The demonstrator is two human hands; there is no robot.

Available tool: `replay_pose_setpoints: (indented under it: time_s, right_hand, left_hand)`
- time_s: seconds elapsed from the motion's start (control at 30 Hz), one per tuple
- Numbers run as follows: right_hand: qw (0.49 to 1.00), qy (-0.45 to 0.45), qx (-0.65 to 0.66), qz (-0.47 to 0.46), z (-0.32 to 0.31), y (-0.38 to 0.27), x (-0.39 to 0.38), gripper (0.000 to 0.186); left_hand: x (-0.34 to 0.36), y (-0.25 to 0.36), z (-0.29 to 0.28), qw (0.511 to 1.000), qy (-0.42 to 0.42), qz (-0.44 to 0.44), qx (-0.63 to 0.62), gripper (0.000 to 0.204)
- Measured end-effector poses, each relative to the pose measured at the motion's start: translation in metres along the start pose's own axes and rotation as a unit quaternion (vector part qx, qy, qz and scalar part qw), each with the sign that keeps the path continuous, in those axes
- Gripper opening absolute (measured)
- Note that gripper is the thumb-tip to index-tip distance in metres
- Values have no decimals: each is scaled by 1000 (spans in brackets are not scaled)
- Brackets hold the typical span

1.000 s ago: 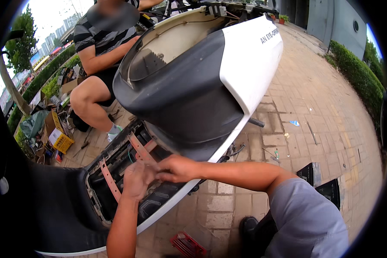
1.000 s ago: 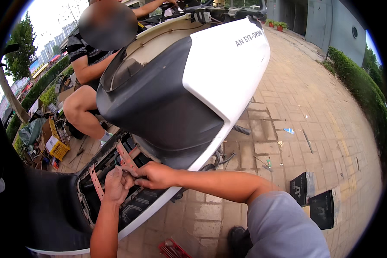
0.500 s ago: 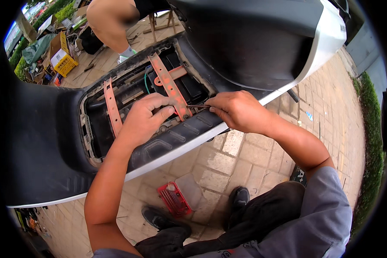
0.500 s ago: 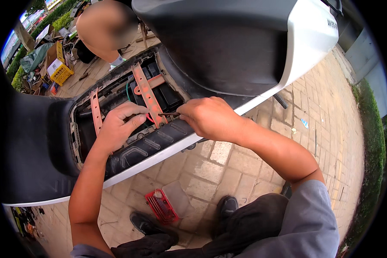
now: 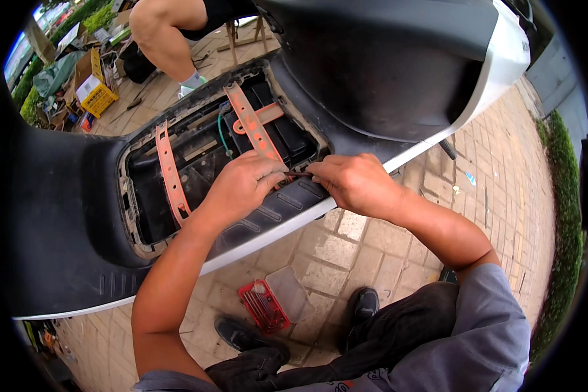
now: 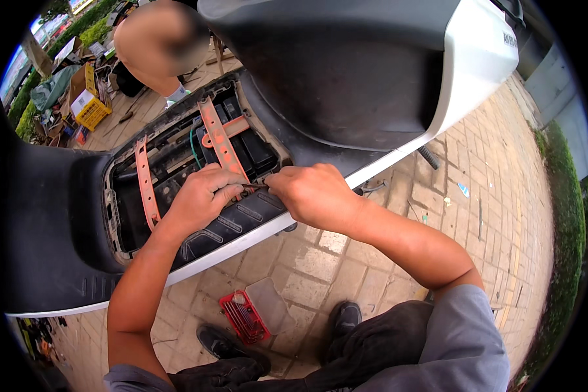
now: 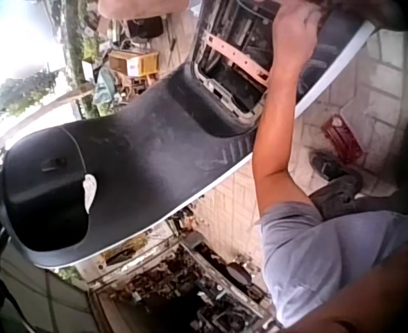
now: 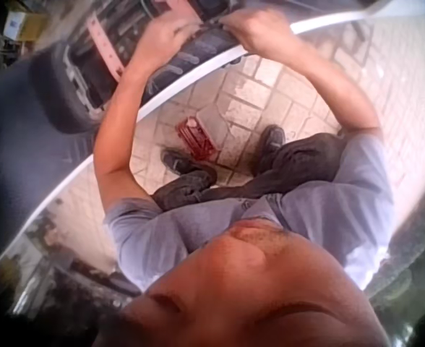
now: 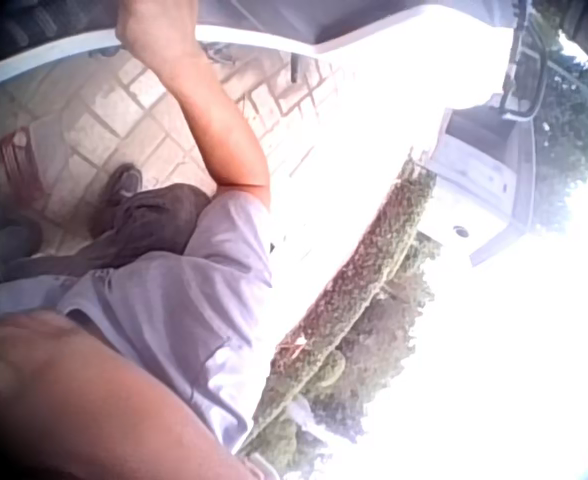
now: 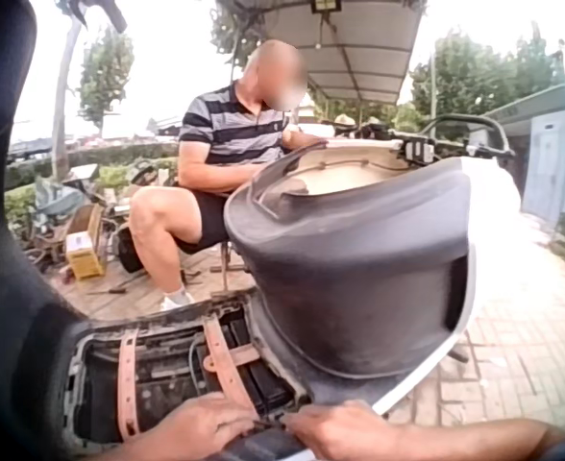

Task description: The person works on a scooter's under-seat compartment, using a screwdriver to connect wires to the battery terminals and secure a metal bracket. The person then places a floor mat over the battery area.

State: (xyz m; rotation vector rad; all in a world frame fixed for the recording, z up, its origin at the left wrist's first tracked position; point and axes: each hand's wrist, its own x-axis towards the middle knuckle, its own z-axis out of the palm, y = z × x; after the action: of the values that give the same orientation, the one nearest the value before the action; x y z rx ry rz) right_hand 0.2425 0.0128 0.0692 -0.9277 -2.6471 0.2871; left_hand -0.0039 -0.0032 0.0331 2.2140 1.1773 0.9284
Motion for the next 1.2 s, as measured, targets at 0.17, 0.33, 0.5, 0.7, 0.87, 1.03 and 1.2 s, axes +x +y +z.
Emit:
replay_pose_setpoints:
  time_s: [0.17,0.33,0.5,0.7,0.87,1.03,1.2]
  right_hand:
    - [999,-1,-51,15,-7,0,2,21]
    - [995,72,-61,-27,-5,7,1,25]
    - [992,83,-84,-34,-15,15,-8,30]
    - [995,74,-71,-19,-17,21,-11,28]
    - [994,13,-105,-24,-17,13,-15,31]
    - [988,-13,-131,-75,-11,-15,-36,43]
    - [983,-54,-99,-147,-3,-41,-43,42]
  left_hand:
    - [-1,3,1,1000,13,-2,-7,14]
    - [-4,5,2,1000,21,-16,-9,13]
    - [-2,6,-1,1000,0,-6,4,10]
    - [1,5,-1,1000,-18,-5,13,10]
    - [-3,8,1,999,-5,-24,27,11]
    - [-9,8,-3,1000,8,-28,4,15]
    - [-21,-1,-25,995,58,-80,17,19]
